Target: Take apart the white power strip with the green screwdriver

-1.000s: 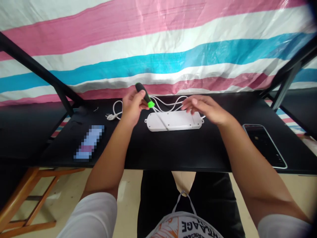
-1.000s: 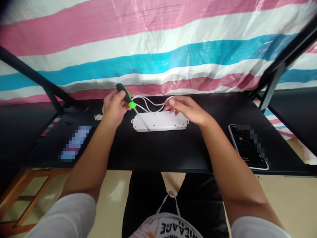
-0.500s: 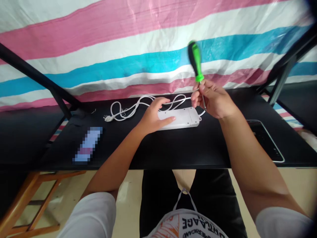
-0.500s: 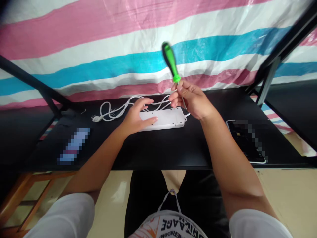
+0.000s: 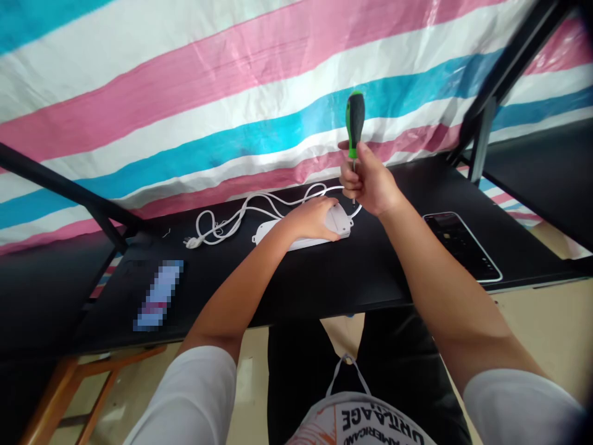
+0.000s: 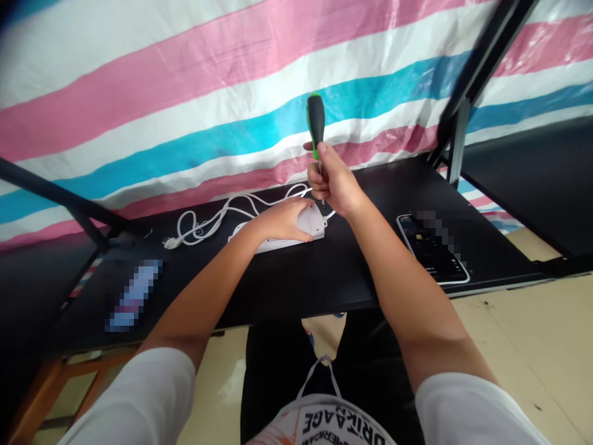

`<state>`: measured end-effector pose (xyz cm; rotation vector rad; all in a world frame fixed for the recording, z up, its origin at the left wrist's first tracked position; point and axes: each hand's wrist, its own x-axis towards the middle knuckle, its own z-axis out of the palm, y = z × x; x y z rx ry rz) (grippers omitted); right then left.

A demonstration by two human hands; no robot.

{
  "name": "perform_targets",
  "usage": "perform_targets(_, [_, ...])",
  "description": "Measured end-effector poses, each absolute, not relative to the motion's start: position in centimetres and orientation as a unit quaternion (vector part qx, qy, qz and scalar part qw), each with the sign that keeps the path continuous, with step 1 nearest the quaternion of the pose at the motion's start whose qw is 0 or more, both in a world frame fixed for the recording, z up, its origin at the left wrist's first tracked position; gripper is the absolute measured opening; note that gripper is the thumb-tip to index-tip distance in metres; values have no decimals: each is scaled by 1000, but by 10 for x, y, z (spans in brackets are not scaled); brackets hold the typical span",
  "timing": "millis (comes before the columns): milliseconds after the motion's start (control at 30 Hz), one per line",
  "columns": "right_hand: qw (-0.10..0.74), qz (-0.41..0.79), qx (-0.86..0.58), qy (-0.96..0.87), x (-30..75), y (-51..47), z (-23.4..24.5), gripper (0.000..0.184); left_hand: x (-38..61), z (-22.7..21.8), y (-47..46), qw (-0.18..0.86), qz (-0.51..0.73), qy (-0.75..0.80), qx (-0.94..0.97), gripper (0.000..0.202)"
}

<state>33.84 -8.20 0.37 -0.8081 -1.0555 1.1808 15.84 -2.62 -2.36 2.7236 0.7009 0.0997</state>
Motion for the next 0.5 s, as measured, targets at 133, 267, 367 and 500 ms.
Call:
perform_targets(133, [644,496,-355,-463,336,-85,5,57,163,-25,-28,154,33,241,958,94])
perform_targets(267, [623,504,-361,-476,330,-88,7,59,163,-28,-28,178,33,217,959,81])
perform_targets(367, [615,517,-362,-473,324,-88,6,57,160,-30,-25,186,47,197,962,82])
perform_targets(500, [616,544,-337,-460,319,-86,2,53,155,-32,-23,193,49,193,961,85])
